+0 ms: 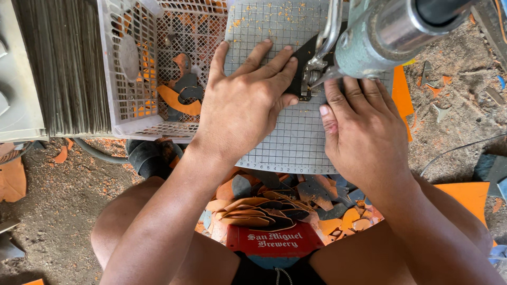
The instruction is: The person uses a manual press cutting machine to cut black and orange rubber-like material pieces. They place each piece under the press, operate the lever to cut, and then remove the cut pieces, placing them into a white plastic basket.
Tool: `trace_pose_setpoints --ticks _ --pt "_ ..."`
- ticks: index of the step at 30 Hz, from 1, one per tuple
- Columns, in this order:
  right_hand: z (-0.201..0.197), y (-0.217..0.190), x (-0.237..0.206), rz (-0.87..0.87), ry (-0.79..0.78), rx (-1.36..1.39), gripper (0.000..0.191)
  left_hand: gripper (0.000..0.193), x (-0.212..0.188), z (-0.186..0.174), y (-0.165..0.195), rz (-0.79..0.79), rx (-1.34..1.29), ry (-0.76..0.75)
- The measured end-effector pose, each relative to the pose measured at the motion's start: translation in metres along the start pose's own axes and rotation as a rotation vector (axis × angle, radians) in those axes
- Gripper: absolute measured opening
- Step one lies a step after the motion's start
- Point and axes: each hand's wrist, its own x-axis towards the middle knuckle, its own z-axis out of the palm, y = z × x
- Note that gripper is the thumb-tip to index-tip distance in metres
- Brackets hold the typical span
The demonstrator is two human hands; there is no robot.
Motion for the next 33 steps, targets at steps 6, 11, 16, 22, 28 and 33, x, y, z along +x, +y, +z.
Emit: trace_pose_setpoints --ticks 6,11,16,22,28,33 --pt "0.001 0.002 0.003 -0.010 0.010 0.022 0.040 0.051 0.003 0.003 -0.004 0.002 0.011 0.002" --pt "0.002 0.003 0.003 -0.005 -0.003 -0.013 0.040 0.051 0.005 0.004 -0.007 0.004 0.015 0.005" --pt "0.004 0.003 0.004 -0.008 0.022 -0.027 0.039 0.050 0.008 0.005 -0.009 0.001 0.017 0.002" --pt "0.003 0.004 0.006 0.025 -0.005 0.021 0.036 0.050 0.010 0.006 -0.012 0.006 0.025 0.012" --pt "-0.002 -0.003 0.014 0.004 0.080 0.004 0.038 0.029 0.020 0.008 -0.016 0.024 0.062 0.070" --pt "-0.005 0.002 0.021 0.008 0.104 0.050 0.033 0.032 0.032 0.004 -0.018 0.022 -0.023 0.140"
